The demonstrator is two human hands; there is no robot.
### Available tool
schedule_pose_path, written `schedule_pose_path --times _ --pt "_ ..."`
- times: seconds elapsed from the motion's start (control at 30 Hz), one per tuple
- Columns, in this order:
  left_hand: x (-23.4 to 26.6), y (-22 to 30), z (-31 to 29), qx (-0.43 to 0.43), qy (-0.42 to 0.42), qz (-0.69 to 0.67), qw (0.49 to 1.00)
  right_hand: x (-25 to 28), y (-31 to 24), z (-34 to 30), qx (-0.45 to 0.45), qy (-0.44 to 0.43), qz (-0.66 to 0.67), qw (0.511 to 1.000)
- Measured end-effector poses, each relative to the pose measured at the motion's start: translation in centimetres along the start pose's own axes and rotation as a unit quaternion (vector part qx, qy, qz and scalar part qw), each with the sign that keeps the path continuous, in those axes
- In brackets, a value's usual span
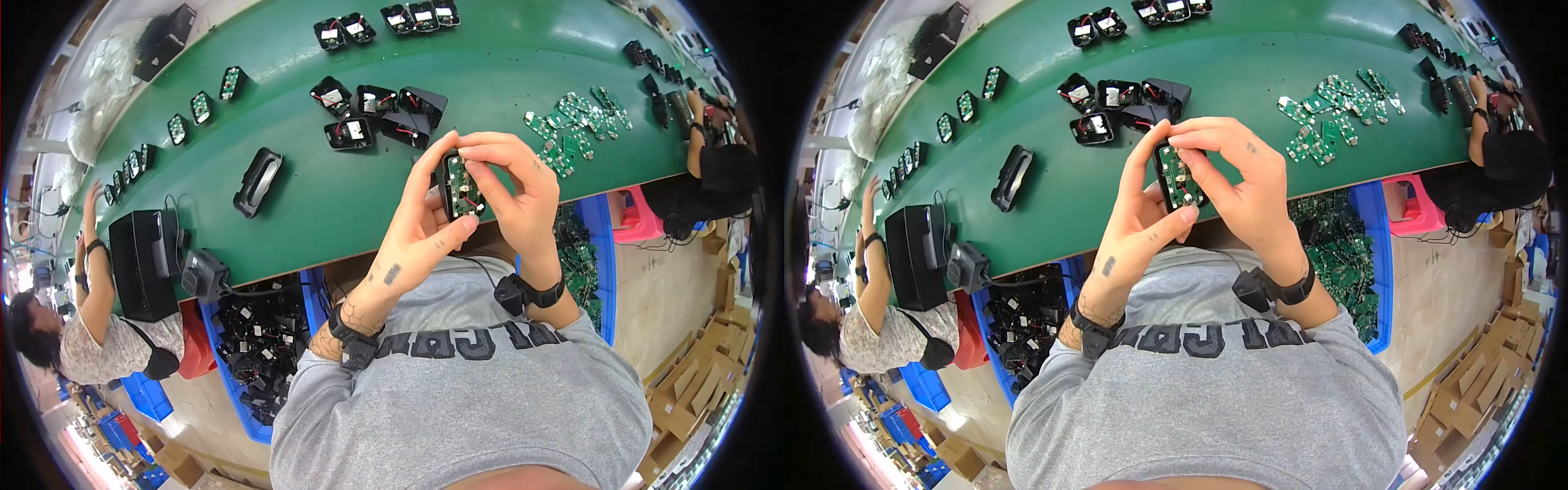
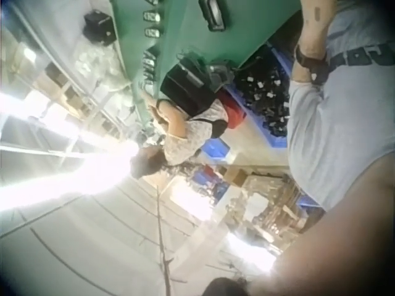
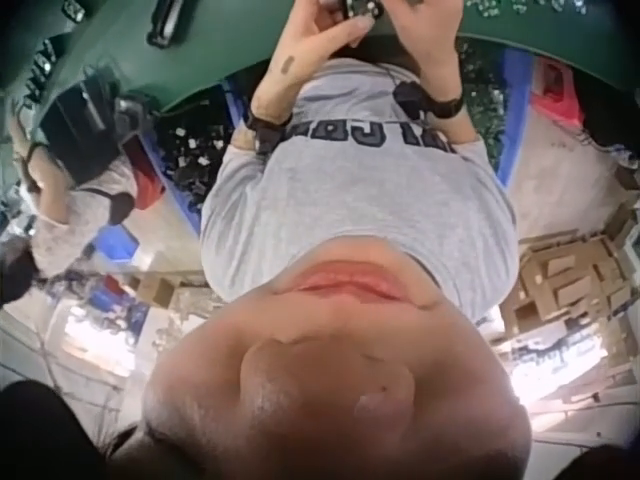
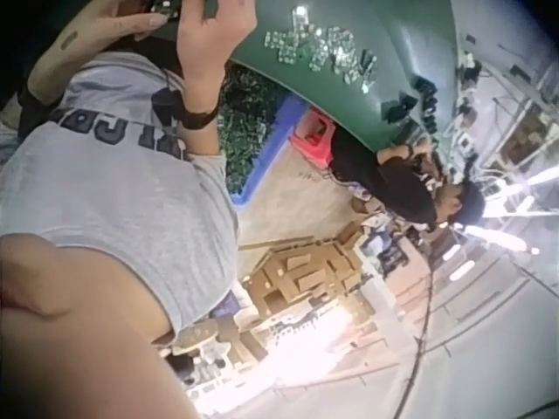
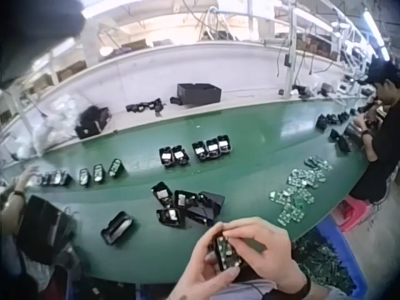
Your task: Assembling electronic circuit boards into black plastic housings on a production line.
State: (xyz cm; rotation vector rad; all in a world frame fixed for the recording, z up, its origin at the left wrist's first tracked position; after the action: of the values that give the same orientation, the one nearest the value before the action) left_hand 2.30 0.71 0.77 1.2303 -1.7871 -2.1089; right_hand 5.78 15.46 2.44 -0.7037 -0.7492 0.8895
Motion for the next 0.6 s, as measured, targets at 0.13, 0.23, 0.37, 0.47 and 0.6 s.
schedule_pose_path --times 0.13,0.23,0.37,0.47,0.6 --pt "-1.3 0.4 -2.0 -0.024 -0.017 0.029 0.999 0.2 -2.5 -1.1 0.043 0.01 -0.019 0.999" --pt "-2.2 0.0 -3.6 -0.06 -0.022 0.051 0.997 0.5 -4.1 -2.4 0.065 -0.003 -0.03 0.997" --pt "-2.9 -0.6 -5.0 -0.088 -0.043 0.079 0.992 0.8 -5.8 -4.0 0.058 -0.028 -0.034 0.997" --pt "-3.3 -0.8 -6.1 -0.118 -0.037 0.098 0.987 0.2 -5.5 -5.1 0.022 -0.002 0.095 0.995" --pt "-3.3 -0.7 -7.4 -0.147 -0.016 0.157 0.976 0.1 -6.2 -6.0 -0.118 -0.06 0.276 0.952"
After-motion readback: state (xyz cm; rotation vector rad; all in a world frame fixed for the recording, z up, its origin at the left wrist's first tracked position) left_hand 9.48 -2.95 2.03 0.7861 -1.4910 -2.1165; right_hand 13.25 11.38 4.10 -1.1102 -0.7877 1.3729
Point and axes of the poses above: each hand's wrist, its own z-axis towards the middle knuckle, its own x-axis out of the back of the hand, y = z × x, the point moved 2 cm from there along z, towards the middle knuckle, and after that the axes turned 2 degrees about z, right-handed, at the moved point
